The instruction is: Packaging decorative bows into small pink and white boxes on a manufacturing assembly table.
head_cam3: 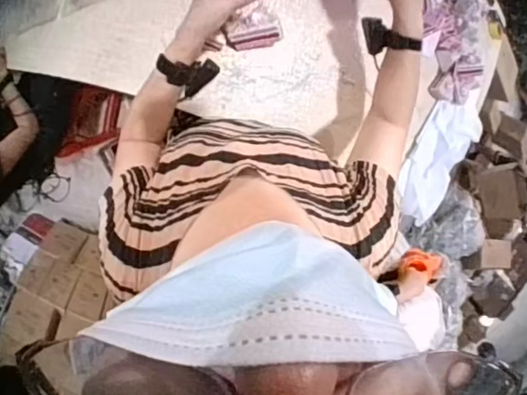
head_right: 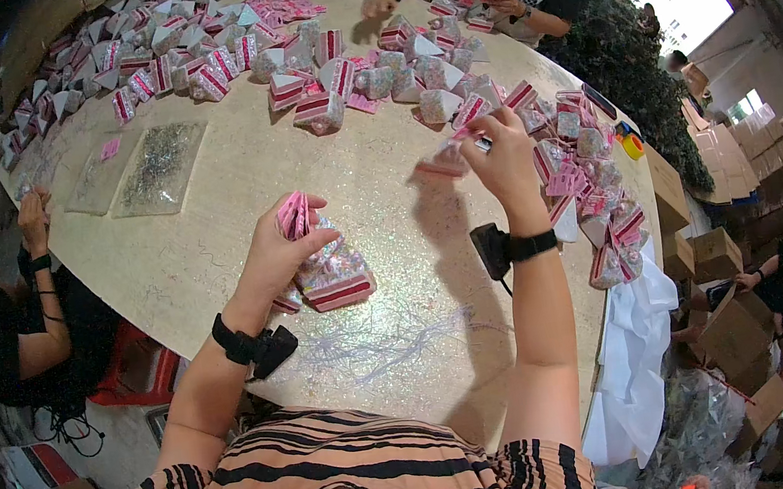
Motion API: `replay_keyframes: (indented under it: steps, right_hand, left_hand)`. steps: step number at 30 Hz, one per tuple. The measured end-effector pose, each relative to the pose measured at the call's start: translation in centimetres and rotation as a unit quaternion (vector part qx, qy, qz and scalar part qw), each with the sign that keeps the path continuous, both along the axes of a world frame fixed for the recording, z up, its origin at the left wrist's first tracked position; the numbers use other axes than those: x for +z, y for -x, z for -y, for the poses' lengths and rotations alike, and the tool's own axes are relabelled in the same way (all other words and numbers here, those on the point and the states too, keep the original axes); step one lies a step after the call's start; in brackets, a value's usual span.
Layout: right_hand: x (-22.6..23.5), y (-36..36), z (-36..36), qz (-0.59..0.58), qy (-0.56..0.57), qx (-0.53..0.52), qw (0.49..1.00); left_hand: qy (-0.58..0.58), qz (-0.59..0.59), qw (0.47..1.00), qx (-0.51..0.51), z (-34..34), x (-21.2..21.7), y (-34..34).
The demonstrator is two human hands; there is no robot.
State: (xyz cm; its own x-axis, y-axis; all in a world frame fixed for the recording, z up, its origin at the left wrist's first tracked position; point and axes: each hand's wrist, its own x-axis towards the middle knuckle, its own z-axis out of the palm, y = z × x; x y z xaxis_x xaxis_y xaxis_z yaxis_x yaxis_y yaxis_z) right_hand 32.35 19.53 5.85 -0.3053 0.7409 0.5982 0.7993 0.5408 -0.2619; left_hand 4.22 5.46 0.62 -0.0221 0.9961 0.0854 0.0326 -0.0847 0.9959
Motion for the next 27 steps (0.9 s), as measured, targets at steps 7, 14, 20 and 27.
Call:
replay_keyframes:
  steps: [7,14,20,27]
  right_hand:
    - [3.0,7.8,7.4,-0.035,0.230,0.291,0.928]
    - [0.3,11.3,7.2,-0.177,0.436,0.364,0.804]
    - [-1.6,11.3,1.4,-0.206,0.463,0.354,0.786]
    - [-12.3,7.9,-7.0,0.143,0.159,0.141,0.967]
  left_hand:
    - [-0.041,-0.048,0.998,-0.024,0.3,0.1,-0.4]
    - [-0.071,-0.008,0.997,-0.022,-0.1,-0.7,-0.3]
    - [0.003,0.029,1.000,0.002,-0.1,-0.8,0.5]
    - [0.018,0.075,0.997,-0.001,1.9,2.7,1.8]
